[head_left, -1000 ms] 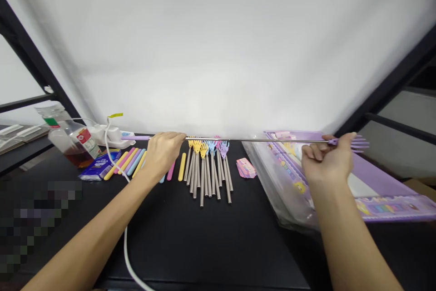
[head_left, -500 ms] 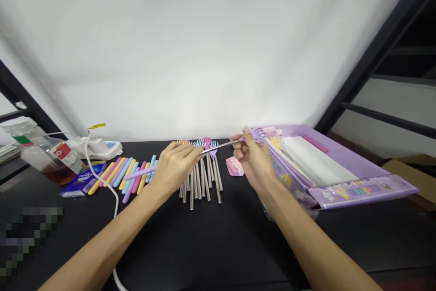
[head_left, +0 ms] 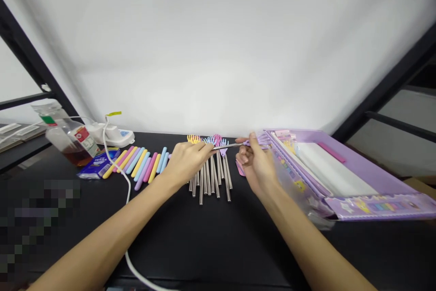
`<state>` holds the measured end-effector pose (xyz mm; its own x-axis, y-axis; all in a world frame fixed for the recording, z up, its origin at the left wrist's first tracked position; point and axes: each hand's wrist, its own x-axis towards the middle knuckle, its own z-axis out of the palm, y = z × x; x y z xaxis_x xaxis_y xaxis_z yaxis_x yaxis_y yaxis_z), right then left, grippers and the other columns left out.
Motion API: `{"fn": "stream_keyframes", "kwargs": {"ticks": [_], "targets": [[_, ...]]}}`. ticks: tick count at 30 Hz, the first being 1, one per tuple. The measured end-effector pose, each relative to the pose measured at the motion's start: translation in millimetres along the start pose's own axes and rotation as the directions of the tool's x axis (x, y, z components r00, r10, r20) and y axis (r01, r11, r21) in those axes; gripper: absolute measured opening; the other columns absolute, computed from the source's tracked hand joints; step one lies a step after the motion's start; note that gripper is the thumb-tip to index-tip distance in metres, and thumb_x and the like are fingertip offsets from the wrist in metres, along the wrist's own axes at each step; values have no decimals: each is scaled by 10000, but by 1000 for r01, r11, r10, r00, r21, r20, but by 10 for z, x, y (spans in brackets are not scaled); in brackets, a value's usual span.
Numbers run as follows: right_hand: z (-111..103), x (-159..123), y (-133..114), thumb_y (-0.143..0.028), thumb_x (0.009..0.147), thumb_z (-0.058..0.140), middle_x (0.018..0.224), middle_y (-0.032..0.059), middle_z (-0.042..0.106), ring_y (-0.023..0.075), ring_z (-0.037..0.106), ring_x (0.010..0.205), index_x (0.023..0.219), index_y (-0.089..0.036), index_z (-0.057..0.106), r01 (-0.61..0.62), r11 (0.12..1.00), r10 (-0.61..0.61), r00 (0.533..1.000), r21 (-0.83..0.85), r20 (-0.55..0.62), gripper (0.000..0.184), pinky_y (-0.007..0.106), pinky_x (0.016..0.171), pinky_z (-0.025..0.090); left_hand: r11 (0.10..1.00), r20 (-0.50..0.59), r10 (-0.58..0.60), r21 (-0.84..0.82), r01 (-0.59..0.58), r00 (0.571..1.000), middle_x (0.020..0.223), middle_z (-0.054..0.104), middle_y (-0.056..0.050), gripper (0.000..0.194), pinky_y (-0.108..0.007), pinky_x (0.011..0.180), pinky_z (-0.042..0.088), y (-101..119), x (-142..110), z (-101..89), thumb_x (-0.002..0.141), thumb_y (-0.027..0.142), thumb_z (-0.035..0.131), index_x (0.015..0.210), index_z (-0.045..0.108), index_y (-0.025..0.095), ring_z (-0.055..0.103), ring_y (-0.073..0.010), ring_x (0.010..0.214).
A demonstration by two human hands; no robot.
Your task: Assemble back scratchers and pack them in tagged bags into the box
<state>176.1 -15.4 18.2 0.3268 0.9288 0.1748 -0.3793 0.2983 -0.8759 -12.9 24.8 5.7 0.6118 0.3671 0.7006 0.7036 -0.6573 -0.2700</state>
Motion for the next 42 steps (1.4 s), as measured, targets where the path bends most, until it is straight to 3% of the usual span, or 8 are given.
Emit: {"fn": "stream_keyframes", "kwargs": {"ticks": [3, 7, 14, 20, 28, 33, 38, 42], "targets": [[-293, 204, -214, -581, 796, 758, 527, -58, 431, 60, 282, 421, 667, -207, 570, 115, 992, -102, 975, 54, -199, 439, 240, 391, 256, 997, 43, -81, 23, 80, 996, 759, 734, -5, 156, -291, 548, 381, -237, -67, -46, 994, 279, 569, 952, 709, 225, 668, -175, 627], [-648, 374, -490, -454, 1025, 490, 476, -82, 310, 51, 230, 390, 658, -186, 531, 284, 948, -191, 869, 145, -456, 456, 196, 389, 264, 983, 43, -173, 73, 169, 984, 857, 775, -40, 145, -345, 661, 458, -458, -93, -71, 951, 215, 608, 857, 719, 212, 716, -240, 765], [-565, 312, -464, -414, 1069, 405, 484, -76, 313, 42, 249, 397, 647, -164, 534, 244, 946, -123, 880, 214, -459, 507, 180, 406, 275, 977, -33, -210, 41, 212, 977, 1023, 784, -66, 171, -391, 782, 496, -391, -83, -53, 960, 187, 598, 1082, 719, 183, 727, -266, 936], [-293, 241, -377, -443, 1028, 503, 486, -72, 395, 38, 258, 396, 655, -154, 546, 167, 951, -65, 930, 261, -361, 474, 173, 393, 274, 999, 5, -38, -18, 38, 999, 1070, 780, -70, 260, -400, 966, 485, -211, 19, -16, 967, 95, 545, 1143, 713, 185, 707, -228, 1079], [-639, 305, -710, -422, 1074, 398, 432, -92, 290, 45, 202, 372, 628, -161, 503, 317, 911, -111, 803, 262, -585, 527, 173, 375, 239, 932, 128, -351, 140, 333, 928, 1065, 775, -115, 213, -405, 886, 545, -483, -74, -23, 959, 176, 576, 926, 786, 193, 713, -296, 1094], [-595, 314, -540, -413, 1081, 373, 426, -88, 311, 45, 217, 373, 626, -161, 503, 297, 920, -113, 826, 256, -552, 536, 174, 386, 252, 958, 107, -273, 121, 260, 956, 1108, 764, -133, 209, -434, 958, 515, -434, -76, 1, 960, 125, 566, 1040, 758, 148, 713, -287, 1087], [-232, 167, -164, -528, 940, 628, 437, -84, 392, 24, 235, 376, 714, -134, 627, 44, 967, 10, 977, 250, -211, 453, 166, 383, 233, 996, 54, -92, 19, 91, 994, 1120, 764, -109, 226, -436, 992, 488, -122, 21, -24, 967, 76, 549, 1140, 689, 117, 700, -247, 1115], [-187, 130, -182, -461, 896, 718, 462, -71, 438, 8, 264, 387, 718, -104, 662, 40, 972, -5, 989, 231, -150, 403, 152, 391, 251, 1000, -15, -3, 12, 3, 1000, 1061, 775, -58, 226, -431, 993, 474, -55, 29, -90, 999, 122, 536, 1184, 656, 170, 696, -229, 1108]]}}
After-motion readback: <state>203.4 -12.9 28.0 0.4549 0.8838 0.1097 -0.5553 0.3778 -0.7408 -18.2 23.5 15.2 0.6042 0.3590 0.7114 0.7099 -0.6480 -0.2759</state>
